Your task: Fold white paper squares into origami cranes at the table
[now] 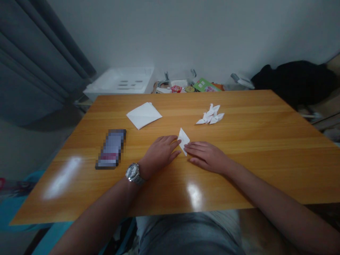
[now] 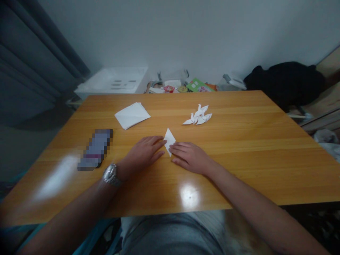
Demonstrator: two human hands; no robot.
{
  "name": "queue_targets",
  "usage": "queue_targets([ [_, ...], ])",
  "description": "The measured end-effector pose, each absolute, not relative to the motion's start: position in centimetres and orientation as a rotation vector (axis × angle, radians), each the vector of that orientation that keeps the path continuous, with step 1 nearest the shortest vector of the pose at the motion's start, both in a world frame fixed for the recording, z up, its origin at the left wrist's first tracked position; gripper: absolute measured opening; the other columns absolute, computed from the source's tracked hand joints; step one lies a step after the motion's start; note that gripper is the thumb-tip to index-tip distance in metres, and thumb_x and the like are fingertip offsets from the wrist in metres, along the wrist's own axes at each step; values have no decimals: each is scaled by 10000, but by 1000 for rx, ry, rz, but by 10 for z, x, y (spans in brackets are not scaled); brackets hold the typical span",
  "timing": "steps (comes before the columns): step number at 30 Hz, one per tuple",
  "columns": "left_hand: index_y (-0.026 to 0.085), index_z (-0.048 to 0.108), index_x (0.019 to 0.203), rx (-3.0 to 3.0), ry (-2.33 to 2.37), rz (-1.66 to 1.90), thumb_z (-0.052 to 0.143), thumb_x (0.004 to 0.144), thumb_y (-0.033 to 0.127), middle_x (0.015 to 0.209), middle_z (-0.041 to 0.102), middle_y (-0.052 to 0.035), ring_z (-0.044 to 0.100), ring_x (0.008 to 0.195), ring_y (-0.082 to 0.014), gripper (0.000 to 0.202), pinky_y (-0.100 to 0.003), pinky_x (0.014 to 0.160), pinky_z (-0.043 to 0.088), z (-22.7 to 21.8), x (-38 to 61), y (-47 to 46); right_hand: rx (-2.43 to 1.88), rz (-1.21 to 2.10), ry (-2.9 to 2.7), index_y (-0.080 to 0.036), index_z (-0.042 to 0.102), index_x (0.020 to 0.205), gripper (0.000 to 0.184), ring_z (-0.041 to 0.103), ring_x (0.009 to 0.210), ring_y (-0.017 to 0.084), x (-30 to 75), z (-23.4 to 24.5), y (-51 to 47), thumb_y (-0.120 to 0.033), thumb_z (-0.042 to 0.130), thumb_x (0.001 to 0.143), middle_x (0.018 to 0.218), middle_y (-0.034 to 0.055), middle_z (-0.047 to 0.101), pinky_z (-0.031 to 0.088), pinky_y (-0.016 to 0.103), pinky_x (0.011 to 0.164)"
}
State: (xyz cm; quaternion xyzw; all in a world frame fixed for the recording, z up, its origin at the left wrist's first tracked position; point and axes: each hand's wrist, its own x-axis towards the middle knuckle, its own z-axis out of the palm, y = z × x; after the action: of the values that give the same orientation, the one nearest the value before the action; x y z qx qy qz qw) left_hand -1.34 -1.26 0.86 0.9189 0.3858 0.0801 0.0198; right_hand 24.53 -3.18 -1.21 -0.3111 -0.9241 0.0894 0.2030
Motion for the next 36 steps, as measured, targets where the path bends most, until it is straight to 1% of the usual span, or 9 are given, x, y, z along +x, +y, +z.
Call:
queue_targets([
  [2, 182, 561, 1423, 2851, 1211, 246, 474, 1041, 413, 1439, 559, -133, 553, 1278, -280, 455, -434, 1098, 439, 8, -13, -13, -837, 272, -2583, -201, 641, 1374, 400, 634, 1270, 274, 245, -13, -33, -373, 523, 1033, 1367, 114, 678, 514, 489, 1094],
  [6, 196, 574, 1413, 2877, 1221, 231, 485, 1036, 407, 1430, 559, -135, 553, 1269, -285, 440, -438, 1090, 439, 11, -12, -14, -822, 313, -2577, -191, 641, 1375, 399, 632, 1275, 274, 245, -14, -33, -357, 532, 1029, 1377, 125, 669, 505, 491, 1102],
  [12, 214, 571, 1412, 2918, 1211, 216, 493, 1033, 378, 1403, 575, -133, 561, 1248, -284, 420, -443, 1074, 440, 15, -13, -15, -893, 338, -2504, -235, 639, 1379, 390, 619, 1288, 270, 246, -11, -32, -370, 520, 1032, 1398, 120, 654, 511, 487, 1088],
  [15, 213, 569, 1417, 2917, 1214, 217, 492, 1033, 375, 1406, 574, -135, 563, 1243, -284, 423, -444, 1070, 444, 15, -13, -14, -966, 274, -2481, -230, 622, 1390, 401, 575, 1337, 275, 246, -11, -30, -379, 511, 1035, 1436, 129, 619, 489, 497, 1110],
  [19, 215, 567, 1427, 2909, 1219, 197, 488, 1035, 382, 1409, 573, -135, 555, 1257, -292, 433, -451, 1077, 445, 15, -13, -13, -1039, 265, -2518, -186, 551, 1456, 458, 472, 1435, 284, 246, -15, -27, -376, 482, 1045, 1534, 150, 520, 421, 517, 1173],
  [22, 231, 563, 1433, 2888, 1237, 191, 482, 1037, 380, 1417, 567, -137, 551, 1271, -287, 430, -451, 1079, 445, 13, -15, -12, -1041, 310, -2545, -209, 503, 1498, 485, 432, 1466, 279, 247, -18, -25, -384, 477, 1046, 1567, 136, 483, 391, 539, 1192],
  [25, 246, 558, 1438, 2878, 1245, 205, 471, 1041, 379, 1417, 565, -132, 546, 1279, -281, 427, -451, 1086, 441, 11, -15, -11, -1046, 321, -2552, -244, 487, 1511, 502, 439, 1461, 283, 246, -19, -26, -411, 493, 1038, 1564, 123, 490, 385, 567, 1188],
  [29, 230, 562, 1433, 2876, 1240, 217, 496, 1031, 396, 1427, 559, -137, 548, 1279, -286, 440, -453, 1089, 442, 10, -14, -12, -1059, 307, -2561, -258, 483, 1512, 503, 444, 1458, 282, 246, -19, -26, -418, 497, 1035, 1564, 115, 491, 384, 570, 1188],
  [36, 196, 596, 1384, 2903, 1173, 248, 484, 1036, 386, 1368, 602, -129, 591, 1203, -285, 411, -447, 1046, 476, 15, -10, -13, -1075, 267, -2579, -238, 472, 1524, 514, 456, 1447, 297, 246, -20, -27, -421, 477, 1044, 1573, 126, 478, 396, 557, 1182],
])
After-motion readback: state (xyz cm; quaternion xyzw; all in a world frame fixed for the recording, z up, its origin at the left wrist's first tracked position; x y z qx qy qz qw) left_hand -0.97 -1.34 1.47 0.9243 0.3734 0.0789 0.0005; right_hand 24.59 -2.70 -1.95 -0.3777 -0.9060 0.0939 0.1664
